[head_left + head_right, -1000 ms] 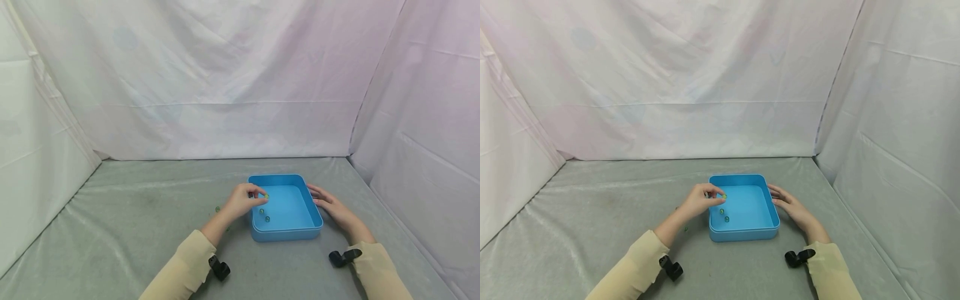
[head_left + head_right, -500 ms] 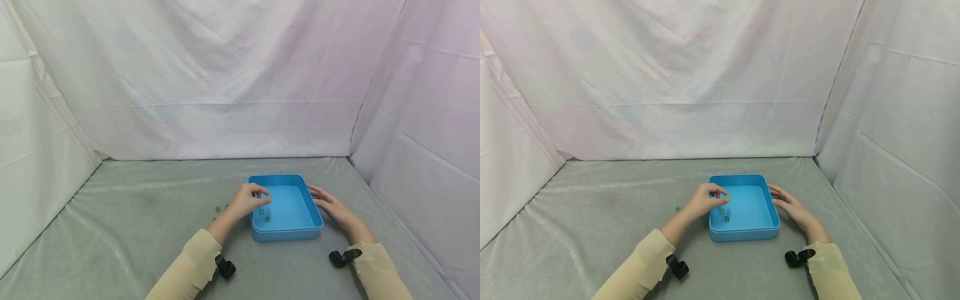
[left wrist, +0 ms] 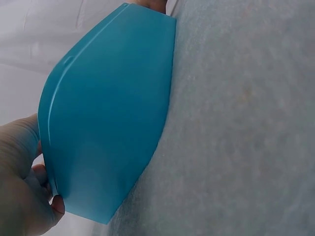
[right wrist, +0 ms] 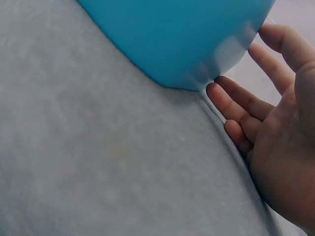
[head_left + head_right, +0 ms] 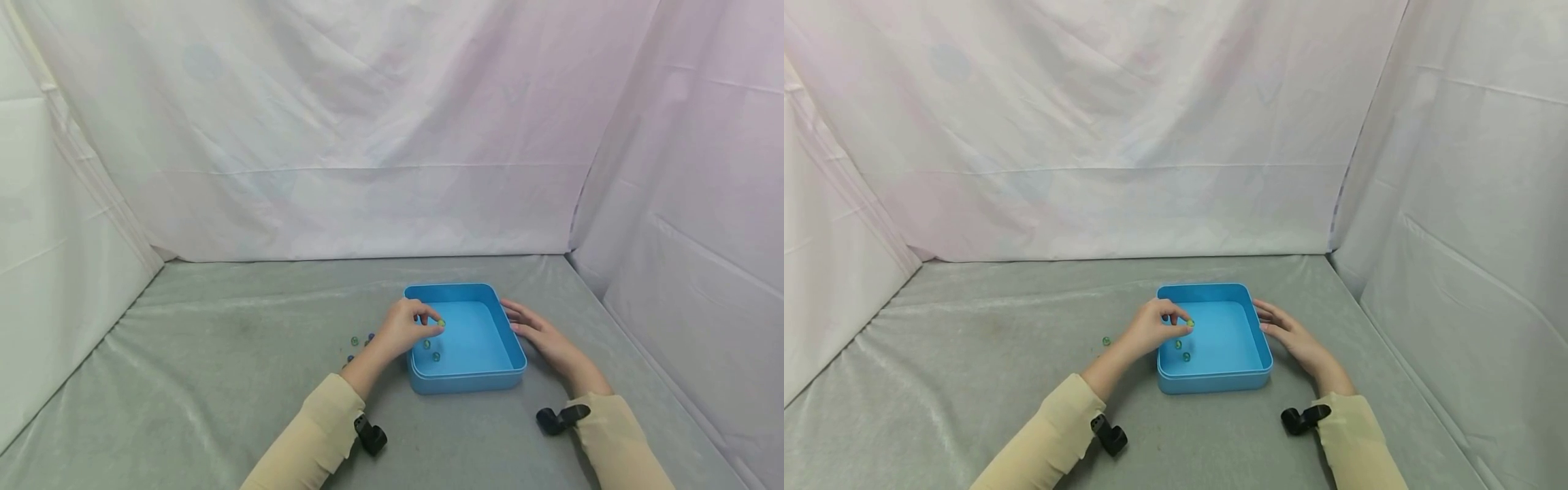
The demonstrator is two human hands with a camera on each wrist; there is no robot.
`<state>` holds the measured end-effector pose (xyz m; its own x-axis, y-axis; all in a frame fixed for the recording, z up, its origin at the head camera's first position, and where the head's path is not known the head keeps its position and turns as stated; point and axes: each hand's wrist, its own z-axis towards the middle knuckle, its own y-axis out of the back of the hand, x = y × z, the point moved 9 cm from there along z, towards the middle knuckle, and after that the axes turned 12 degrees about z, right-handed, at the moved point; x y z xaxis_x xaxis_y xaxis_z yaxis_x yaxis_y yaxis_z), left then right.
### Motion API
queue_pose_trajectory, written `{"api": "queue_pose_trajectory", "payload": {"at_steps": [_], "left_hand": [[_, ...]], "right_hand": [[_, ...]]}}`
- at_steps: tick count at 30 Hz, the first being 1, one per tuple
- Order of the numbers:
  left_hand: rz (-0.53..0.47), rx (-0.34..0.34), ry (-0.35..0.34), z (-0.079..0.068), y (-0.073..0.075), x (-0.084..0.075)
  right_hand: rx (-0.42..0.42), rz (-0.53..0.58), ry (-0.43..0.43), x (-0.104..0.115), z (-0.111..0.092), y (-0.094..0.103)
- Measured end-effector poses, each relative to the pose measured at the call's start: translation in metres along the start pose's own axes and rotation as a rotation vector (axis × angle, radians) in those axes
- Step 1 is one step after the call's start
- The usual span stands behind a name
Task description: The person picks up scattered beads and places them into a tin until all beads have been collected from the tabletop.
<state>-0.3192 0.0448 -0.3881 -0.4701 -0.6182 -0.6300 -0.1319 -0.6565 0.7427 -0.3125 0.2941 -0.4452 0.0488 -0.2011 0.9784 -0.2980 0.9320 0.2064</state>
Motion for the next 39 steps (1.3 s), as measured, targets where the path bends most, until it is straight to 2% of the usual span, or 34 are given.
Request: {"api": "queue_pose_trajectory", "payload": {"at_steps": [21, 30, 39], "left_hand": [[-0.007, 0.011, -0.039, -0.004, 0.003, -0.001], [-0.054, -0.007, -0.078, -0.011, 0.016, -0.004], [-0.022, -0.018, -0.123, -0.02, 0.028, -0.01]], "right_hand": [[-0.005, -0.007, 0.005, -0.001, 0.002, 0.0], [-0.003, -0.001, 0.004, 0.0, 0.001, 0.0], [0.0, -0.002, 0.005, 0.0, -0.001, 0.001]]}}
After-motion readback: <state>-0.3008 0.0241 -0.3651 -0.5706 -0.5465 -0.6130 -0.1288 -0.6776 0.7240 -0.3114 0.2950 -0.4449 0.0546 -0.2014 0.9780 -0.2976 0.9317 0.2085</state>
